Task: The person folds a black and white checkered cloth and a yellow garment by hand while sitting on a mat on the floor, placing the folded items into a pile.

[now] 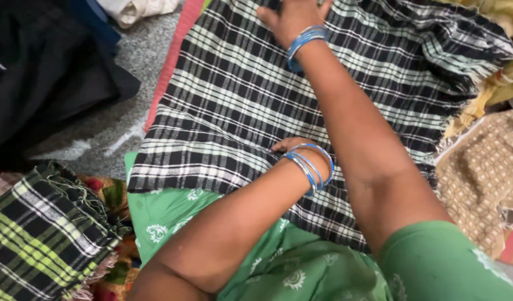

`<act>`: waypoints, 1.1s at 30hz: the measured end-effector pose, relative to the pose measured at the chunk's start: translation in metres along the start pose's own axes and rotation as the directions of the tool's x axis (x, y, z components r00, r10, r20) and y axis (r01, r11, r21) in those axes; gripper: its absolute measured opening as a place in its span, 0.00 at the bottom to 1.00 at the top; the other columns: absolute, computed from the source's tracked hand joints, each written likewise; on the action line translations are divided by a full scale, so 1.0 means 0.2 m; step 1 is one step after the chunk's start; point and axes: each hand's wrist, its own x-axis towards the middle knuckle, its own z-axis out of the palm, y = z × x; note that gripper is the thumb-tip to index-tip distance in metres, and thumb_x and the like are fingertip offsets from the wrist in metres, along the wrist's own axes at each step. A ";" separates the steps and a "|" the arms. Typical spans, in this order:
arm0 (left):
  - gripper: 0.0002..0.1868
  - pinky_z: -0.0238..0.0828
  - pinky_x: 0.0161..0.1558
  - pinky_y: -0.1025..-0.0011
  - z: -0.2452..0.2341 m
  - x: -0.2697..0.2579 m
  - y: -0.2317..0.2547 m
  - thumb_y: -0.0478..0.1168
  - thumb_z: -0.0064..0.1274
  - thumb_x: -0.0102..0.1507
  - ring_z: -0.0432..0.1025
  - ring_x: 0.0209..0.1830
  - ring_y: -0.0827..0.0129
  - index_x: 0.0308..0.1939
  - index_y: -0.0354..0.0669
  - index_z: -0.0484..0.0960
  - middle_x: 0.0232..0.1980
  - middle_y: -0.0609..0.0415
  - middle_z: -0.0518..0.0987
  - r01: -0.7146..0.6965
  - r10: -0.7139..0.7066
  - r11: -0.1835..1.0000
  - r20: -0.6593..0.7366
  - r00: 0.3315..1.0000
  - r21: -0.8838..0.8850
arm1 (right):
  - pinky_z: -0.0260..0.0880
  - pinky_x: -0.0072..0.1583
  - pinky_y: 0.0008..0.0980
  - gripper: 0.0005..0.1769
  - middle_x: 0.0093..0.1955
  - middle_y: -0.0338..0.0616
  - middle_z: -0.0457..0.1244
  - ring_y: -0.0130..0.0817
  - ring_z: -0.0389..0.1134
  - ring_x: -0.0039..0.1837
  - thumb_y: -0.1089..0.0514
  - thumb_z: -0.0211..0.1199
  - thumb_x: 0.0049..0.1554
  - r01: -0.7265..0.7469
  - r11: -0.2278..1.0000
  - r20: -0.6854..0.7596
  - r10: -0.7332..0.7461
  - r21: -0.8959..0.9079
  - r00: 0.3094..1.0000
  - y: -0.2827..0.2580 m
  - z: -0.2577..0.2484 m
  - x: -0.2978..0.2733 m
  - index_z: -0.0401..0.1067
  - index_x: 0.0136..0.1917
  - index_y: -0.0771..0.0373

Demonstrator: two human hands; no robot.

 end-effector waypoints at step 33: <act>0.59 0.39 0.60 0.11 -0.03 -0.06 -0.24 0.36 0.63 0.57 0.15 0.77 0.25 0.82 0.64 0.37 0.81 0.45 0.14 0.248 -0.329 0.943 -0.521 0.788 -0.221 | 0.20 0.73 0.69 0.75 0.85 0.53 0.19 0.58 0.14 0.82 0.10 0.55 0.35 -0.117 0.954 0.203 0.176 -0.276 0.963 1.08 0.02 -1.15 0.24 0.83 0.36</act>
